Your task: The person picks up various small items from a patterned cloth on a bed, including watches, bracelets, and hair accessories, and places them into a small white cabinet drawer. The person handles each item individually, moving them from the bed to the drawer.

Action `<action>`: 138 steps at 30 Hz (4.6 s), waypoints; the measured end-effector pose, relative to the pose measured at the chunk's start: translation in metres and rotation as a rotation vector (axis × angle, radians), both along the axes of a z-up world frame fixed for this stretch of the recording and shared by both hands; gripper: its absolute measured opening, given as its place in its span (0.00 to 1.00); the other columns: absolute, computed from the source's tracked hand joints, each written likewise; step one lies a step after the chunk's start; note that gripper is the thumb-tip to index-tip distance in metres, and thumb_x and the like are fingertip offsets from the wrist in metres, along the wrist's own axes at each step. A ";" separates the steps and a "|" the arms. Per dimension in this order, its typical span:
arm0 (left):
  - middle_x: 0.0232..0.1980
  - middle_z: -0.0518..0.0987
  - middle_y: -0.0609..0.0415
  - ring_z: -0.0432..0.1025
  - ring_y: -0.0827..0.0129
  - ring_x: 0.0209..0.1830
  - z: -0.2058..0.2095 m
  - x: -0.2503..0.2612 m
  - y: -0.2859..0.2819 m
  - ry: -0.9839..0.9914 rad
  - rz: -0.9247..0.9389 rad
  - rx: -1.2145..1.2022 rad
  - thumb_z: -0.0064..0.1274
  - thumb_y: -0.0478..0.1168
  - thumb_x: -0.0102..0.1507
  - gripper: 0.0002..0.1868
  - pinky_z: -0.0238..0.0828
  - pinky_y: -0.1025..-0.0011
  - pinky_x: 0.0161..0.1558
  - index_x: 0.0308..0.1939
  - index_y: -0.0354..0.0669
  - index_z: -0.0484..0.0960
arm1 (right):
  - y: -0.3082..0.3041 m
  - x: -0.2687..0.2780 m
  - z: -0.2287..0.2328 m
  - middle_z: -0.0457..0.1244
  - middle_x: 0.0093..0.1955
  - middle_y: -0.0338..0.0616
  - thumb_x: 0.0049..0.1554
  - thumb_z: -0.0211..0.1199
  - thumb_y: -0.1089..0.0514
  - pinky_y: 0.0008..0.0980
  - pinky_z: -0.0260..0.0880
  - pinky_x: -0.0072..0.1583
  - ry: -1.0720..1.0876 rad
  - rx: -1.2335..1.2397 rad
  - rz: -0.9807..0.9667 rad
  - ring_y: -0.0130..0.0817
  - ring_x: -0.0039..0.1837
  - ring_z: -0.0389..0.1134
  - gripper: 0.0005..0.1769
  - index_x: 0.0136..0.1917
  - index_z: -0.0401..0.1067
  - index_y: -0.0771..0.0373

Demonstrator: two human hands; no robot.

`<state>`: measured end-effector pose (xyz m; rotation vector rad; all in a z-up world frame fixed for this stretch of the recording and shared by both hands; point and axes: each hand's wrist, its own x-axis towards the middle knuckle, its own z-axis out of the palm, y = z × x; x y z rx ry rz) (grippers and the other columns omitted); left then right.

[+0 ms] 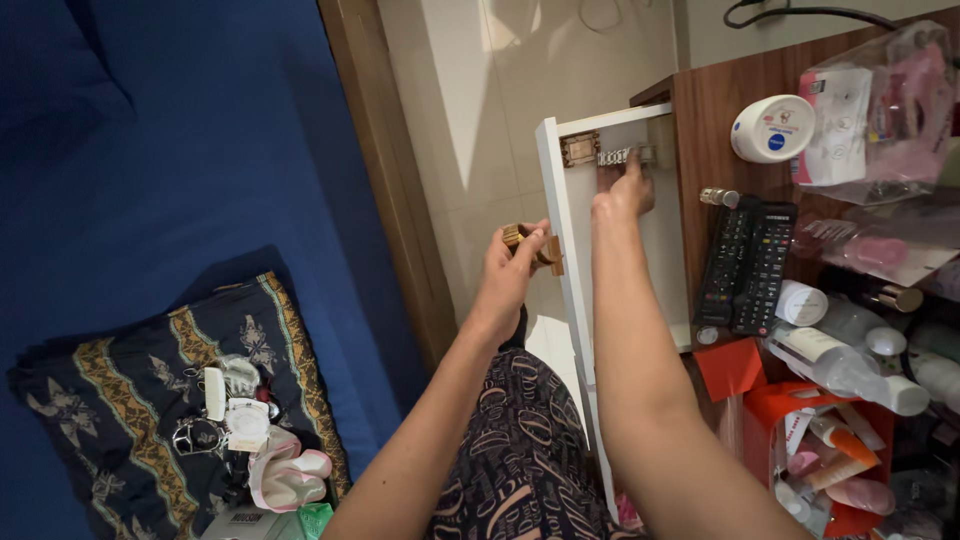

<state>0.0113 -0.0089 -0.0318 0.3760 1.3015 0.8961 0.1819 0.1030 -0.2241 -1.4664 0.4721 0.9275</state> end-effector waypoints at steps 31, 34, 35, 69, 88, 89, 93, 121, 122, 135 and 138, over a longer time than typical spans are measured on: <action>0.67 0.77 0.41 0.71 0.64 0.65 -0.008 0.000 0.000 -0.014 -0.017 -0.012 0.46 0.43 0.71 0.17 0.67 0.63 0.66 0.57 0.34 0.68 | 0.014 -0.001 -0.003 0.70 0.51 0.54 0.49 0.66 0.74 0.31 0.81 0.48 -0.208 -0.107 0.276 0.39 0.46 0.75 0.11 0.48 0.75 0.74; 0.67 0.76 0.42 0.71 0.65 0.64 -0.008 0.001 0.001 -0.014 -0.011 -0.016 0.46 0.42 0.70 0.17 0.66 0.64 0.65 0.57 0.34 0.68 | 0.015 -0.004 -0.010 0.70 0.49 0.56 0.48 0.69 0.75 0.31 0.84 0.45 -0.283 -0.057 0.303 0.39 0.45 0.74 0.12 0.47 0.74 0.78; 0.67 0.76 0.43 0.71 0.65 0.63 -0.008 0.001 0.002 -0.016 -0.013 -0.017 0.46 0.42 0.70 0.17 0.66 0.64 0.64 0.57 0.35 0.68 | 0.015 0.000 -0.013 0.70 0.48 0.55 0.47 0.69 0.75 0.31 0.84 0.44 -0.294 -0.067 0.322 0.40 0.44 0.75 0.12 0.47 0.74 0.79; 0.63 0.78 0.43 0.73 0.64 0.62 -0.022 0.003 -0.001 -0.040 0.028 -0.029 0.47 0.41 0.70 0.16 0.71 0.62 0.63 0.57 0.33 0.69 | 0.023 -0.002 -0.002 0.71 0.47 0.46 0.58 0.70 0.57 0.27 0.80 0.37 -0.395 -0.046 0.279 0.29 0.38 0.71 0.15 0.52 0.76 0.70; 0.61 0.76 0.41 0.75 0.61 0.58 -0.015 0.003 0.013 -0.081 0.017 -0.047 0.40 0.40 0.69 0.19 0.68 0.59 0.64 0.62 0.36 0.61 | -0.006 -0.015 -0.012 0.67 0.50 0.58 0.51 0.67 0.73 0.40 0.85 0.51 -0.056 0.084 0.452 0.47 0.50 0.74 0.13 0.49 0.69 0.79; 0.62 0.76 0.42 0.75 0.61 0.59 -0.015 0.002 0.013 -0.076 0.007 -0.048 0.39 0.42 0.70 0.19 0.67 0.58 0.65 0.62 0.36 0.62 | -0.007 -0.014 -0.014 0.68 0.49 0.58 0.51 0.66 0.73 0.40 0.85 0.51 -0.049 0.092 0.465 0.47 0.50 0.74 0.13 0.50 0.69 0.79; 0.65 0.76 0.43 0.73 0.61 0.62 -0.016 0.003 0.012 -0.061 -0.053 -0.004 0.38 0.46 0.72 0.21 0.65 0.60 0.67 0.65 0.38 0.62 | -0.014 -0.007 0.003 0.68 0.48 0.57 0.52 0.65 0.72 0.39 0.84 0.51 -0.021 0.133 0.561 0.46 0.48 0.74 0.11 0.49 0.71 0.80; 0.56 0.83 0.46 0.72 0.73 0.60 0.016 0.006 0.019 0.226 -0.174 0.177 0.59 0.46 0.65 0.21 0.71 0.65 0.57 0.53 0.30 0.86 | -0.108 -0.010 0.172 0.68 0.59 0.50 0.58 0.66 0.69 0.33 0.72 0.60 0.225 0.578 1.046 0.35 0.59 0.71 0.21 0.64 0.71 0.74; 0.53 0.84 0.43 0.76 0.68 0.52 0.021 0.010 0.019 0.241 -0.195 0.122 0.60 0.46 0.63 0.22 0.74 0.63 0.51 0.55 0.32 0.85 | -0.111 -0.010 0.168 0.68 0.59 0.51 0.58 0.65 0.69 0.33 0.73 0.62 0.216 0.578 1.014 0.36 0.60 0.71 0.19 0.63 0.71 0.74; 0.70 0.73 0.40 0.66 0.51 0.72 0.030 0.027 0.030 0.371 -0.285 0.228 0.59 0.54 0.64 0.34 0.70 0.58 0.64 0.69 0.41 0.72 | -0.102 0.016 0.157 0.68 0.55 0.53 0.61 0.65 0.55 0.35 0.75 0.61 0.415 0.433 0.654 0.40 0.59 0.71 0.18 0.60 0.72 0.68; 0.69 0.75 0.41 0.67 0.50 0.73 0.023 0.027 0.028 0.336 -0.234 0.213 0.58 0.53 0.64 0.31 0.69 0.57 0.66 0.67 0.40 0.75 | -0.091 0.019 0.128 0.67 0.53 0.51 0.60 0.66 0.54 0.34 0.79 0.59 0.403 0.386 0.502 0.41 0.58 0.70 0.16 0.56 0.72 0.66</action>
